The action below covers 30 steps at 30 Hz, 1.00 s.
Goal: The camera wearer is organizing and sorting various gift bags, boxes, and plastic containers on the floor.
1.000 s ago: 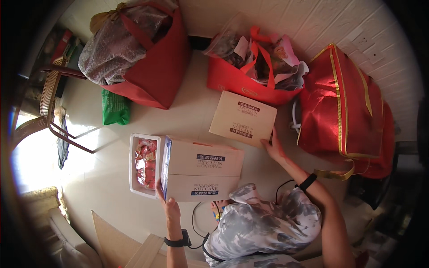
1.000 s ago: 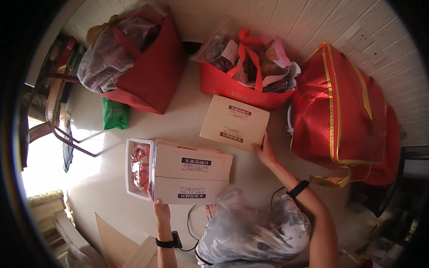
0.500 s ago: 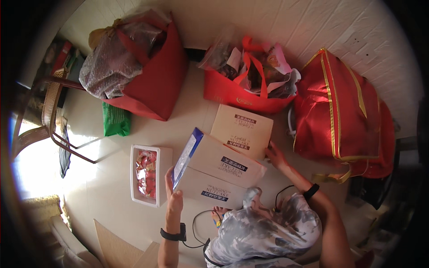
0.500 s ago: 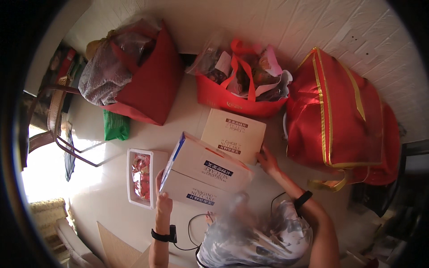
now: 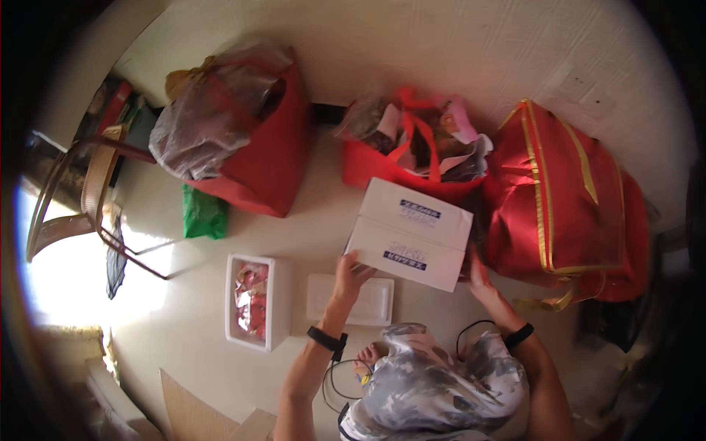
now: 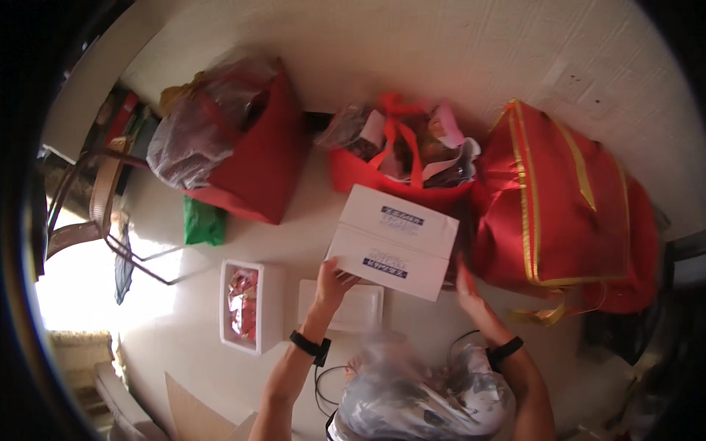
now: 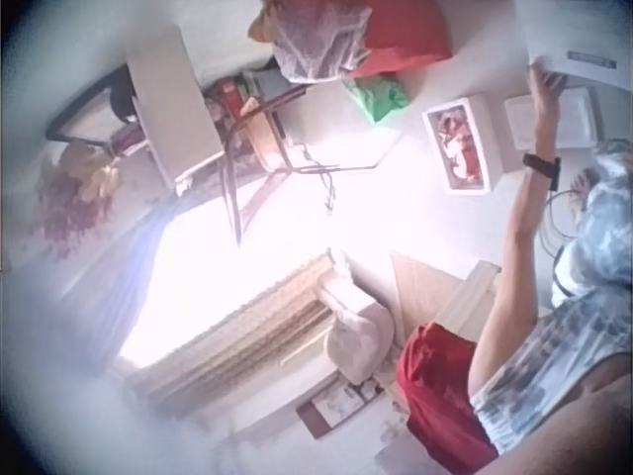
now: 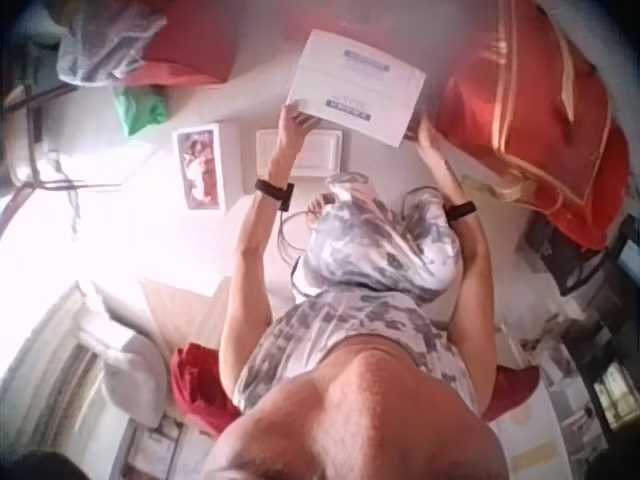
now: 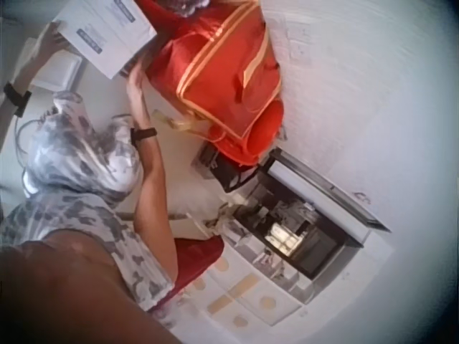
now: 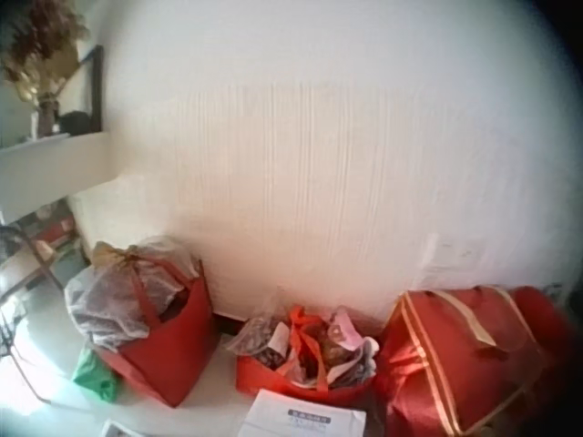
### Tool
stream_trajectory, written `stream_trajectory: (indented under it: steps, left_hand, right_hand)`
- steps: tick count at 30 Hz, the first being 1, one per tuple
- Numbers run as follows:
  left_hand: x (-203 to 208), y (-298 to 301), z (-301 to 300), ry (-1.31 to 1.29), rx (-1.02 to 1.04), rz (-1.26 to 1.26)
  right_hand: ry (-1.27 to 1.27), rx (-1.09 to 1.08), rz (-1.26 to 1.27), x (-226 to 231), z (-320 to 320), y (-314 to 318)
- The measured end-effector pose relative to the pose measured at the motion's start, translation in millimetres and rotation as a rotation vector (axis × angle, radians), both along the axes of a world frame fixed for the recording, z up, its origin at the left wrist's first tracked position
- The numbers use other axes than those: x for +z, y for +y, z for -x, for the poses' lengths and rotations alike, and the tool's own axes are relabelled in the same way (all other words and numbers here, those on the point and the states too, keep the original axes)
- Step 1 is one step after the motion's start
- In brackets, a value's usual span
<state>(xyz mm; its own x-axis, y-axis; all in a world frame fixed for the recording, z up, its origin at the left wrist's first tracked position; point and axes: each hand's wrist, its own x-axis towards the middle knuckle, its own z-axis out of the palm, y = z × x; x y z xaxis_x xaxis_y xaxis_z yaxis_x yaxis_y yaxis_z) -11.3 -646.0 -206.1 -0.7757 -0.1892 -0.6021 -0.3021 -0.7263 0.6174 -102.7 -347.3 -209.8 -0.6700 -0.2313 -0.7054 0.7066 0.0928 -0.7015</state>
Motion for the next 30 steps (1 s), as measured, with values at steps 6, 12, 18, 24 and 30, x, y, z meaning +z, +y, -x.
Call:
stream_trajectory:
  steps: [6, 12, 18, 24, 30]
  left_hand:
    - [13, 6, 10, -0.014, 0.038, -0.031]
    - [10, -9, 2, 0.038, 0.032, -0.012]
    - [1, -36, -32, -0.078, 0.161, 0.032]
    - [39, -55, -120, -0.188, 0.207, 1.234]
    - [-1, -109, -227, -1.128, 0.677, 1.634]
  right_hand:
    - [0.141, 0.014, 0.019, -4, 4, -4]
    - [0.162, 0.003, 0.133, 6, 9, -25]
    - [0.258, -0.049, 0.171, -25, 11, -20]
    - [0.126, -0.196, -0.109, -51, -1, 11]
    - [0.185, 0.024, -0.208, -100, -59, 41]
